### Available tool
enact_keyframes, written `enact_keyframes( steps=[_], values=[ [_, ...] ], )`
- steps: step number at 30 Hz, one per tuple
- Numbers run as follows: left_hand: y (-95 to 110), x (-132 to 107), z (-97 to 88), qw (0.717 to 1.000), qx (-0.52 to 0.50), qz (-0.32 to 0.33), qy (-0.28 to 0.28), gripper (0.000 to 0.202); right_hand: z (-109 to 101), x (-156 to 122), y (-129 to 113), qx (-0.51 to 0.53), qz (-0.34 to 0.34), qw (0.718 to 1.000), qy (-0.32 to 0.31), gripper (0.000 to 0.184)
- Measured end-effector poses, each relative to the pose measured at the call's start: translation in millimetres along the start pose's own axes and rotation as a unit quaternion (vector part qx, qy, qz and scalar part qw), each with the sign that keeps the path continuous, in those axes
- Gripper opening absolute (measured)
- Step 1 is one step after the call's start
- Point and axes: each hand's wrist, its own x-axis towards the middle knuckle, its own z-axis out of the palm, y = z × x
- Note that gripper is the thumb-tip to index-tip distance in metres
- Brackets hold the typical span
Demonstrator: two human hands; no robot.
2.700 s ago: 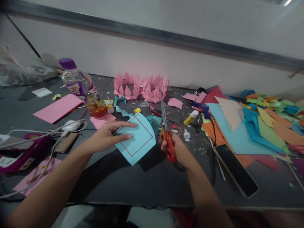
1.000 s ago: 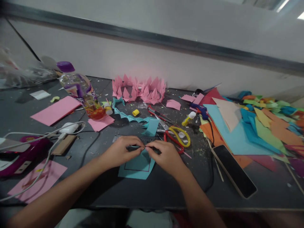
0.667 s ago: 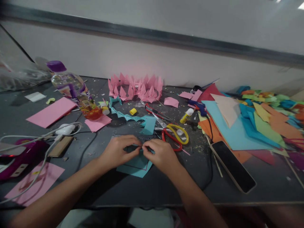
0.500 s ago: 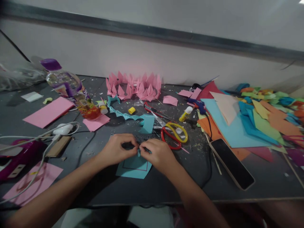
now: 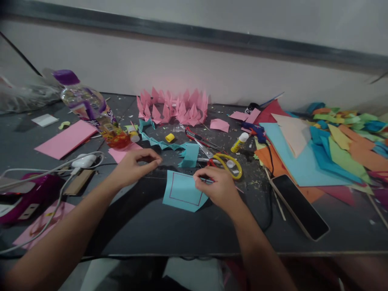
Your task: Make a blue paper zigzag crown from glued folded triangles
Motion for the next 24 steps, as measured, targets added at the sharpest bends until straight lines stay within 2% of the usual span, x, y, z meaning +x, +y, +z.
enact_keyframes(
  steps=[3, 5, 10, 14, 16, 18, 21, 22, 24],
  values=[
    [9.0, -5.7, 11.6, 0.995, -0.048, 0.052, -0.074, 0.032, 6.8, -0.6, -0.7, 0.001, -0.006, 1.0, -0.015, 0.014],
    [11.8, -10.2, 21.5, 0.989, -0.051, 0.093, -0.101, 0.024, 11.6, -0.9, -1.4, -0.005, -0.02, 1.0, -0.013, 0.014],
    [9.9, -16.2, 37.1, 0.982, -0.019, 0.176, -0.069, 0.019, 20.2, -1.1, -3.9, -0.029, -0.086, 0.996, 0.0, 0.013],
    [9.4, -14.5, 31.6, 0.974, 0.01, 0.223, -0.047, 0.02, 17.5, -1.2, -1.1, -0.03, -0.098, 0.995, 0.012, 0.014],
    [7.9, -12.1, 18.8, 0.975, 0.017, 0.22, -0.035, 0.02, 9.8, -0.9, 5.9, -0.035, -0.076, 0.996, 0.024, 0.013],
    [4.9, -9.9, 1.2, 0.982, 0.018, 0.185, 0.008, 0.017, -0.8, 0.0, 15.8, -0.043, -0.031, 0.997, 0.06, 0.011],
    [1.3, -7.9, -21.0, 0.977, 0.015, 0.089, 0.195, 0.014, -13.1, 3.1, 27.3, -0.016, 0.079, 0.981, 0.174, 0.011],
    [1.3, -7.6, -24.1, 0.971, 0.015, 0.065, 0.228, 0.013, -14.5, 4.6, 28.4, 0.011, 0.109, 0.972, 0.206, 0.012],
    [3.7, -7.2, -22.6, 0.978, 0.009, 0.039, 0.203, 0.015, -12.2, 7.6, 25.8, 0.081, 0.144, 0.962, 0.217, 0.016]
  ],
)
